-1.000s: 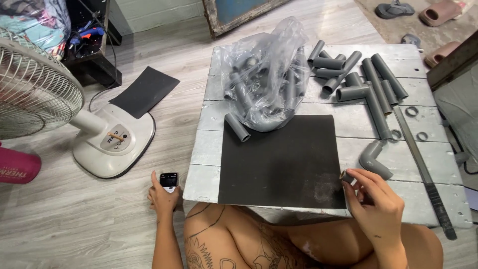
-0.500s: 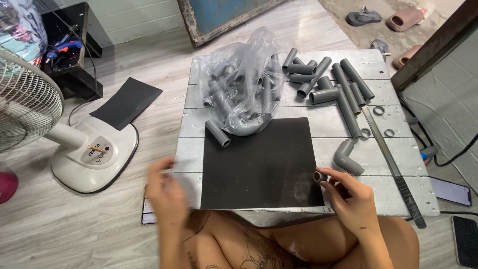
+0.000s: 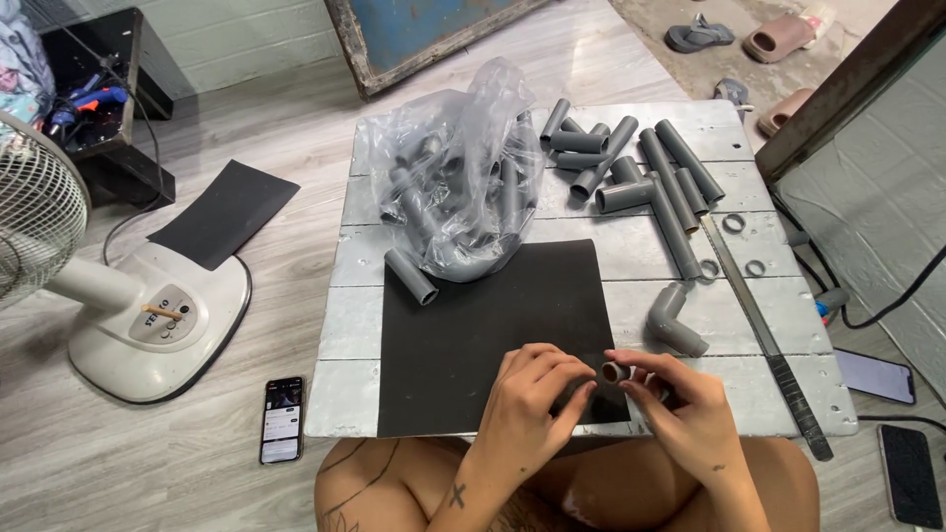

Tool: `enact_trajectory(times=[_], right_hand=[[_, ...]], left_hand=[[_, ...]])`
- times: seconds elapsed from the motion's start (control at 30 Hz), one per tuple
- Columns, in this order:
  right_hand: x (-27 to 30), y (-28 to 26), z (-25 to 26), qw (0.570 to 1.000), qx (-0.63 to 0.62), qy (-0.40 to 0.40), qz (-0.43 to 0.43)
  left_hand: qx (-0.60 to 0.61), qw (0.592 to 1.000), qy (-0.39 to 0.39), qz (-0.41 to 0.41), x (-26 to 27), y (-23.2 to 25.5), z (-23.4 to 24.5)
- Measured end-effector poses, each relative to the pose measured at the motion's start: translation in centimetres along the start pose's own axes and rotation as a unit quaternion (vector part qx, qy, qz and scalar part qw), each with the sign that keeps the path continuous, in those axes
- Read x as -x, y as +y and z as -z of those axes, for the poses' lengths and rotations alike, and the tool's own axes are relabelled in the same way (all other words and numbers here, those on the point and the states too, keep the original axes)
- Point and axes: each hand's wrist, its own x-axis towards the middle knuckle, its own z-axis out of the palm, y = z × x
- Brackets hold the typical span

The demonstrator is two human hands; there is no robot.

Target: Sanding the ends of PVC pipe fittings on a piece of sandpaper to smooth the edges for assembly.

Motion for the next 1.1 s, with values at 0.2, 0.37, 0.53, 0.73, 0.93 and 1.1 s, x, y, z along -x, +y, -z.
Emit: enact_trajectory(times=[0.2,0.37,0.53,0.73,0.93,1.1], right_hand=[[0.1,0.0,-0.4,0.998,0.022,0.021,0.047],[0.2,0.1,-0.4,0.997,0.057,0.023,0.054],[0.2,-0.3,-0.5,0.995,0.069,0.035,0.058],[0.3,0.4,-0.4,0.996,0.042,0.018,0.079],[0.0,0.4,-0.2,0.994,0.019,-0.021,0.104],[-0.1,0.8,0.0,0.995,-0.037,-0.061,0.067]], left_hand=[[-0.075,0.997,-0.002,0.031,-0.1,-0.8,-0.3],[-0.071,0.997,-0.014,0.031,0.2,-0.9,-0.4],[-0.016,0.999,-0.031,0.037,0.2,-0.8,0.0],[0.006,0.997,-0.05,0.054,0.2,-0.8,0.0],[0.018,0.996,-0.064,0.063,0.3,-1.1,0.2],[0.019,0.996,-0.069,0.054,0.3,-0.9,0.4]])
